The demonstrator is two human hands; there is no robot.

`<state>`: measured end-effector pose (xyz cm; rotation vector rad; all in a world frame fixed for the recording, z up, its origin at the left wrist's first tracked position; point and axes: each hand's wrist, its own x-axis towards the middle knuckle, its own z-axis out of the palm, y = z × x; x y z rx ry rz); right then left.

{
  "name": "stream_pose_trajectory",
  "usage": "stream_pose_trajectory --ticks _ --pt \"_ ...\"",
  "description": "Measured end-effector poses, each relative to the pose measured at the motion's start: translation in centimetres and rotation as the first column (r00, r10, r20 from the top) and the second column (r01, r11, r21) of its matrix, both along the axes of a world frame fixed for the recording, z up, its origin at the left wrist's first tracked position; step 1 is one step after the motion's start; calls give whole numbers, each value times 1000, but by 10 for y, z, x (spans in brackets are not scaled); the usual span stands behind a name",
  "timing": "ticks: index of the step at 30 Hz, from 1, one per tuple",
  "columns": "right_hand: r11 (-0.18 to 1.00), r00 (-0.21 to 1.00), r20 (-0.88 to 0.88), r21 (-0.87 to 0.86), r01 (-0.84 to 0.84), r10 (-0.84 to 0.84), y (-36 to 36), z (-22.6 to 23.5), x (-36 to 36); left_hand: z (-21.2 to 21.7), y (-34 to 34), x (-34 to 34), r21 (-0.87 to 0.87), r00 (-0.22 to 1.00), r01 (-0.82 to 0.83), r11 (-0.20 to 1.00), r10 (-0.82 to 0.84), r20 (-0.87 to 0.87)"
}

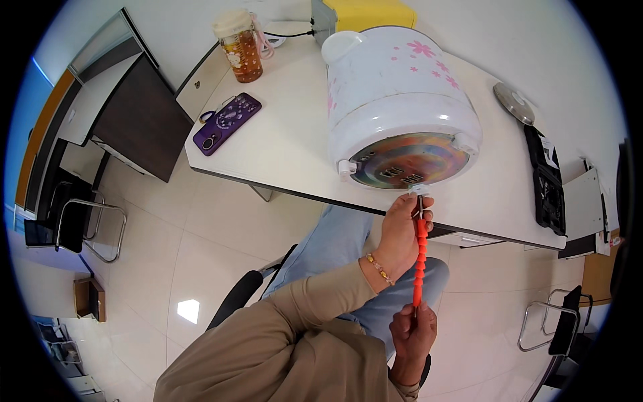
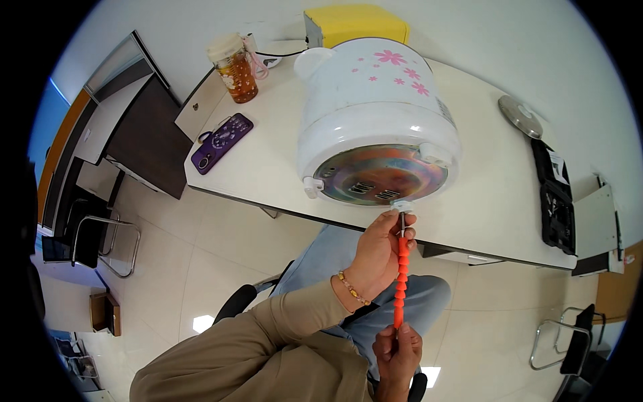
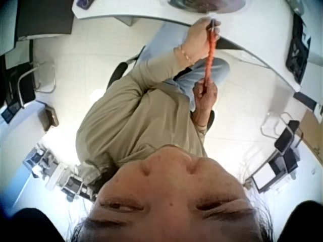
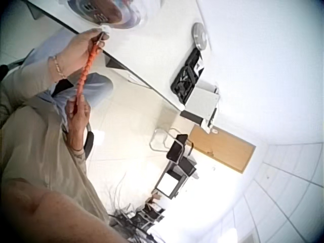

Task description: The person uses a screwdriver to remove multiple screws from the base of a white appliance. They rotate the appliance to access different screw locations and place the removed screws on the table.

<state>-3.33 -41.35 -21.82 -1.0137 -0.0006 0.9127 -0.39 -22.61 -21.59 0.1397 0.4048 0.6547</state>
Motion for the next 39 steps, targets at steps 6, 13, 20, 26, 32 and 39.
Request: stream_pose_trajectory --ticks 6,13,20,26,32,39 --pt "972 923 366 -146 182 -118 -1 -14 2 3 -1 -2 -9 999 -3 1000 3 -51" --pt "993 983 166 -75 87 -73 6 1 8 3 0 -5 14 998 9 1000 -8 -61" --pt "976 952 243 -159 -150 186 15 2 23 9 8 -16 152 975 89 984 -55 -213" --pt "979 957 227 -135 -150 178 36 -3 29 4 10 -22 229 960 118 966 -53 -274" --pt "981 967 168 -76 -180 190 42 -11 23 3 13 -30 299 941 156 941 -49 -336" --pt "979 964 171 -47 -199 205 45 -12 22 -15 19 -70 566 870 193 802 127 -476"
